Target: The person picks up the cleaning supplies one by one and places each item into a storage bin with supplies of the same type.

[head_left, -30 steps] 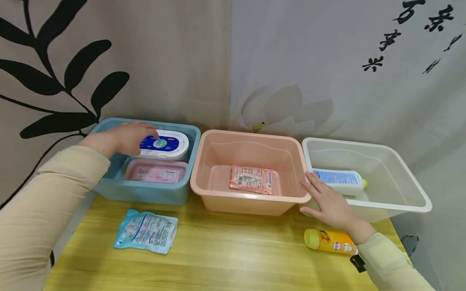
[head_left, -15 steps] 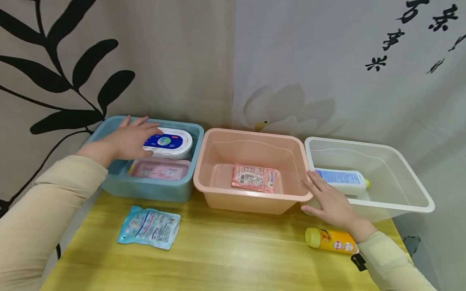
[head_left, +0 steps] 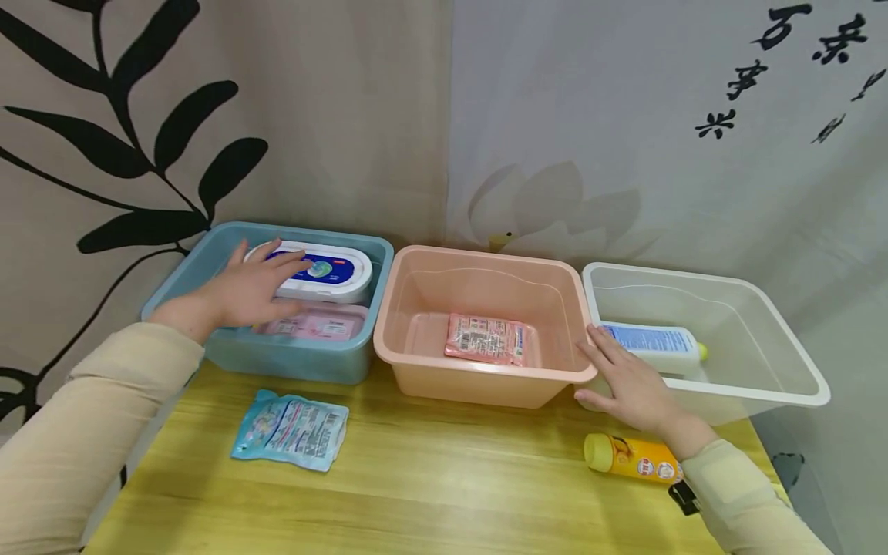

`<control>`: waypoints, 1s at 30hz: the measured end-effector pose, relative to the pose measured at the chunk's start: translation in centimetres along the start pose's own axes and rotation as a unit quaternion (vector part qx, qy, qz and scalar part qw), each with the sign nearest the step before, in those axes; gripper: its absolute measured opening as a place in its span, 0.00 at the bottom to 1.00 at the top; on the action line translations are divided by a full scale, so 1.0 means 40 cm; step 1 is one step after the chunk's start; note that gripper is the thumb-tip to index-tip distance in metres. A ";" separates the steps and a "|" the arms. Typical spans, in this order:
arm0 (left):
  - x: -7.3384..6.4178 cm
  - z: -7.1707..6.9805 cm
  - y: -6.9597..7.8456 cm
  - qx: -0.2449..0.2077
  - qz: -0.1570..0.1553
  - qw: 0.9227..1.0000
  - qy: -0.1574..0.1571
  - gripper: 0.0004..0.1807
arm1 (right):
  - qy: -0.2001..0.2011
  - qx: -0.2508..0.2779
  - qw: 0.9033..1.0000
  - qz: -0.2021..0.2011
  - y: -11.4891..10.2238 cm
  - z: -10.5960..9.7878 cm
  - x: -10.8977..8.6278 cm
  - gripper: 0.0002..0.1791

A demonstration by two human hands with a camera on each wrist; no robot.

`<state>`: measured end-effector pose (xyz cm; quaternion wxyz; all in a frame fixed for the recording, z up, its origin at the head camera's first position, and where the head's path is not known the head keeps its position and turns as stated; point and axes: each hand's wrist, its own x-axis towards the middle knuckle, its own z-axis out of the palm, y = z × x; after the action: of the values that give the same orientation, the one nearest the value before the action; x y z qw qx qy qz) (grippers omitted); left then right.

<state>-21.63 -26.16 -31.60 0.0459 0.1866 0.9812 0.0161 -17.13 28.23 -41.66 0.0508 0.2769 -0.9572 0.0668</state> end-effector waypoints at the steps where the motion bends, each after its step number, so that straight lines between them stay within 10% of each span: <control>1: -0.004 0.005 0.001 -0.007 -0.001 1.000 0.000 0.38 | 0.000 0.000 1.000 0.000 0.000 0.000 0.000 0.44; 30: -0.142 0.130 -0.014 -0.038 0.035 0.991 0.127 0.45 | -0.008 0.013 1.000 0.005 -0.001 -0.003 0.001 0.44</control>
<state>-16.07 -28.71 -36.31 -0.0726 0.2154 0.9706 0.0789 -17.14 28.19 -41.51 0.0388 0.2738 -0.9579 0.0769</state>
